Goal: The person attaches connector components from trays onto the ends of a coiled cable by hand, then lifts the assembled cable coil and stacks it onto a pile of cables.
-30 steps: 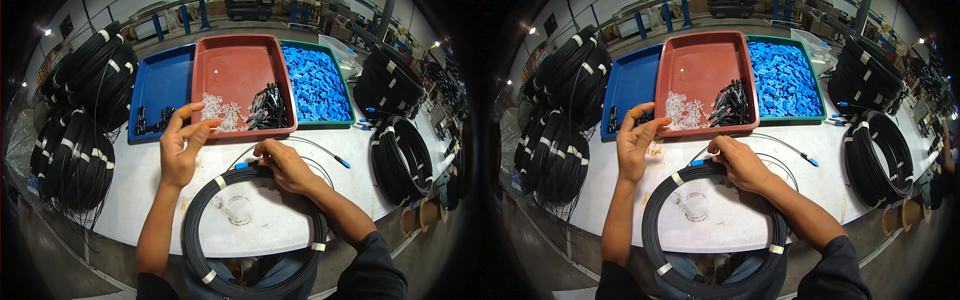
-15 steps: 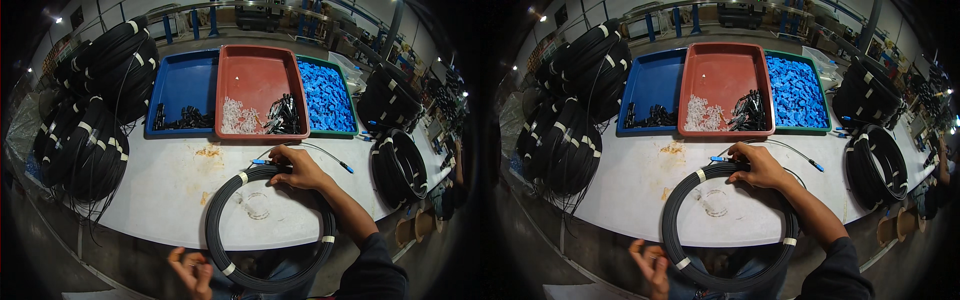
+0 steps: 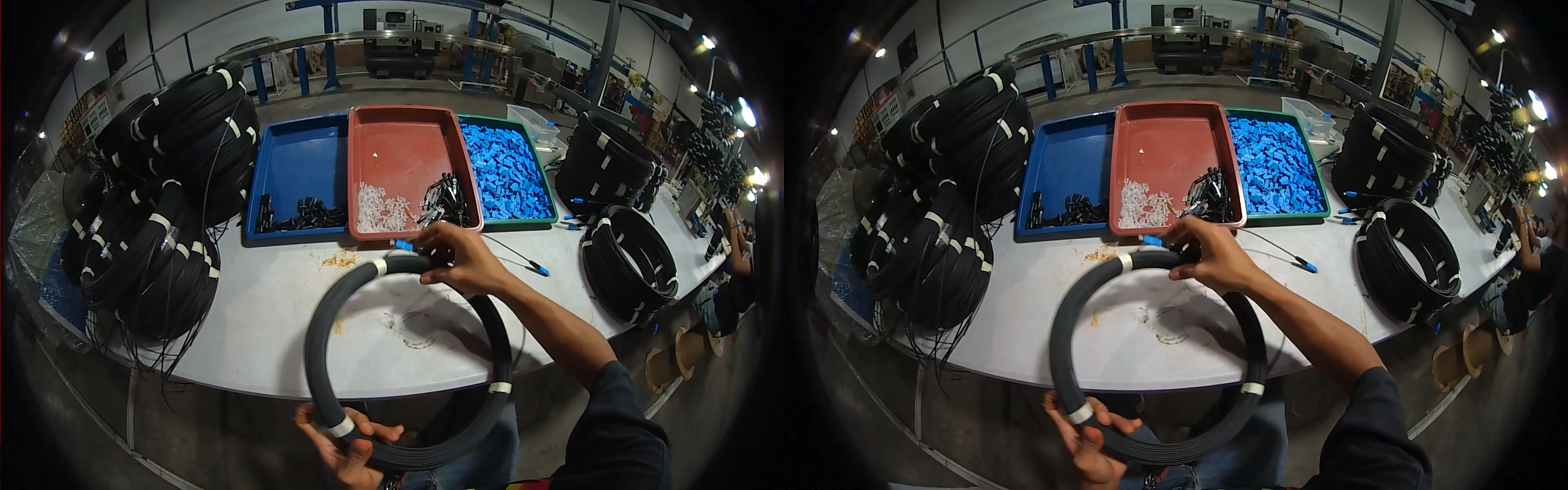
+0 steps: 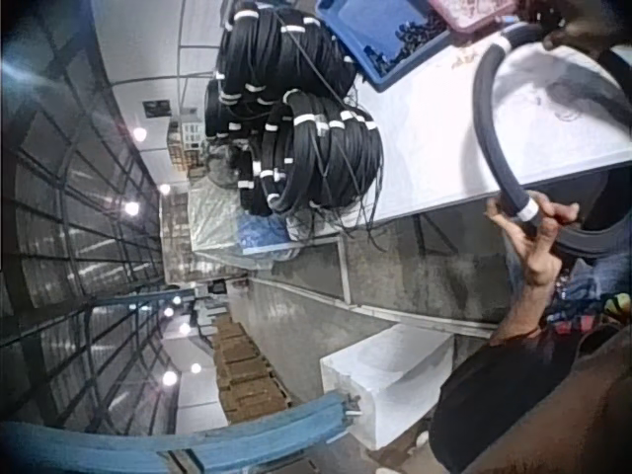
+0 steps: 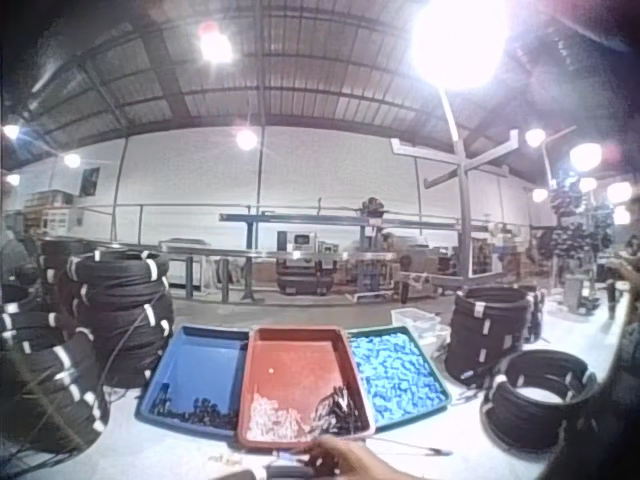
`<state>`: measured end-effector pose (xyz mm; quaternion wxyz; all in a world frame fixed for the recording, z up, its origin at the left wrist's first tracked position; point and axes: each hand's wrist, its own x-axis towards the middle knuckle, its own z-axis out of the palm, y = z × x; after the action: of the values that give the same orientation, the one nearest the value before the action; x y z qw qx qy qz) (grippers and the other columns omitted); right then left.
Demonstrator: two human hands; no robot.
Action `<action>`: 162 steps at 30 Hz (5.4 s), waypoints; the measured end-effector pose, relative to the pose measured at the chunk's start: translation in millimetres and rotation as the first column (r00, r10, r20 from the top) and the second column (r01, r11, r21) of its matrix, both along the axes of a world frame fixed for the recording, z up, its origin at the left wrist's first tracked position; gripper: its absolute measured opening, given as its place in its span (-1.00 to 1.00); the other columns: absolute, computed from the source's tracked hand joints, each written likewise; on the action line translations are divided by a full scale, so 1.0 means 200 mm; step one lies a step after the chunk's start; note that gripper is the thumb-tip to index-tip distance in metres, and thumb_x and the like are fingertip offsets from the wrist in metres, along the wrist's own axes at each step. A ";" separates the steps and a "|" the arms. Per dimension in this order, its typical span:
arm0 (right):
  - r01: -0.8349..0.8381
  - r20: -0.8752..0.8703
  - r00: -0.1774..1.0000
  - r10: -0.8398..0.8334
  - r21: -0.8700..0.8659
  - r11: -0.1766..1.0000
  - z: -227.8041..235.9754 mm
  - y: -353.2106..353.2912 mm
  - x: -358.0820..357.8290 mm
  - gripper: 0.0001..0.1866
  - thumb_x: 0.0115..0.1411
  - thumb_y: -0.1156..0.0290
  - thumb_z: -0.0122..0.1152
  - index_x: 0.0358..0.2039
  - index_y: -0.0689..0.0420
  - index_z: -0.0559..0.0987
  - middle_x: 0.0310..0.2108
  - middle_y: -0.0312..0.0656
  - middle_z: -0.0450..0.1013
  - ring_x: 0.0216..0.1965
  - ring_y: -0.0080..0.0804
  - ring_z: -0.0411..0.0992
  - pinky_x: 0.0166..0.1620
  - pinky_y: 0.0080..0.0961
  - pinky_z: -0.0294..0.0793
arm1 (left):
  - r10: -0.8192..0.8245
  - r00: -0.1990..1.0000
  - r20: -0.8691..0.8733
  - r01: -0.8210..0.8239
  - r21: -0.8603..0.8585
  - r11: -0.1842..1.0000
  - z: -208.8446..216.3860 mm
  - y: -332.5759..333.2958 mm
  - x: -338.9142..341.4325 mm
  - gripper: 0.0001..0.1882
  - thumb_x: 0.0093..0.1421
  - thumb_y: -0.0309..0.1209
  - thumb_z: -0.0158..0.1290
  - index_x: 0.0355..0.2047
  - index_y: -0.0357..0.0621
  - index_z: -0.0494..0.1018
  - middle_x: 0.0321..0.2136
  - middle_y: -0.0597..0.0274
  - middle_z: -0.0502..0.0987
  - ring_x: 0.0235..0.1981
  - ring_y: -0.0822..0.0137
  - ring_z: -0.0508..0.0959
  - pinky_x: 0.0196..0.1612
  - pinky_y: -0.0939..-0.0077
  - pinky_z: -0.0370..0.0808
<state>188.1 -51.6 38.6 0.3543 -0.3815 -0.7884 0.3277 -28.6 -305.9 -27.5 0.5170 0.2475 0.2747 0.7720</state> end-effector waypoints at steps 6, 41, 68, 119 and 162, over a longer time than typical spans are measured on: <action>0.048 -0.195 0.980 -0.049 -0.011 0.999 0.43 -0.17 -0.13 -0.07 -0.23 0.71 0.61 0.20 0.14 0.35 0.00 0.07 0.53 -0.01 -0.24 0.56 0.07 -0.37 0.61 | 0.152 0.950 -0.273 -0.122 0.124 0.985 0.36 0.02 -0.20 0.12 0.04 -0.53 0.37 0.41 -0.08 -0.20 -0.57 0.20 0.37 -0.81 0.40 0.39 -0.72 0.46 0.54; 0.247 -0.518 0.733 -0.441 -0.401 0.882 0.04 -0.53 0.79 -0.30 0.20 0.66 0.16 0.30 0.12 0.11 0.13 0.20 0.39 -0.34 -0.38 0.53 -0.28 -0.47 0.58 | 0.710 -0.090 -0.699 0.820 0.352 0.450 0.04 0.25 0.06 -0.46 0.27 -0.34 0.22 0.22 0.21 0.30 -0.54 0.28 0.44 -0.75 0.48 0.38 -0.62 0.69 0.44; 0.276 -0.098 0.944 -0.314 -0.284 0.918 -0.12 0.02 0.47 -0.78 0.42 0.40 0.10 -0.05 0.25 0.58 -0.22 -0.21 0.59 -0.36 -0.52 0.49 -0.26 -0.53 0.52 | -0.103 -0.008 -0.995 0.551 -0.090 0.830 0.17 1.45 0.17 -0.60 0.38 -0.57 0.00 0.22 -0.13 0.34 -0.18 0.03 0.68 -0.38 0.36 0.68 -0.32 0.53 0.62; 0.768 -0.528 0.225 -0.819 -0.421 0.482 -0.12 -1.30 0.68 -0.34 -0.05 0.80 0.13 0.17 0.35 0.52 0.24 -0.01 0.44 0.31 -0.30 0.35 0.39 -0.41 0.21 | -0.598 0.444 -0.667 0.458 -0.405 0.792 0.34 0.81 0.47 0.04 -0.29 -0.67 0.08 0.38 -0.43 0.19 0.20 -0.06 0.43 0.18 0.18 0.48 0.29 0.46 0.31; 0.795 -0.398 0.141 -0.907 -0.500 0.343 0.32 -0.70 2.55 -0.35 -0.07 0.93 0.00 0.12 0.44 0.50 0.25 0.11 0.39 0.35 -0.18 0.30 0.44 -0.36 0.20 | -0.600 0.269 -0.753 0.557 -0.386 0.735 0.58 1.48 2.34 -0.05 -0.20 -0.84 -0.09 0.36 -0.36 0.25 0.35 -0.08 0.31 0.40 0.13 0.28 0.45 0.39 0.06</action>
<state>697.7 -191.1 103.0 0.6786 -0.6554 -0.2314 0.2374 440.1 -9.1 89.0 0.5649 0.6584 0.3957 0.3013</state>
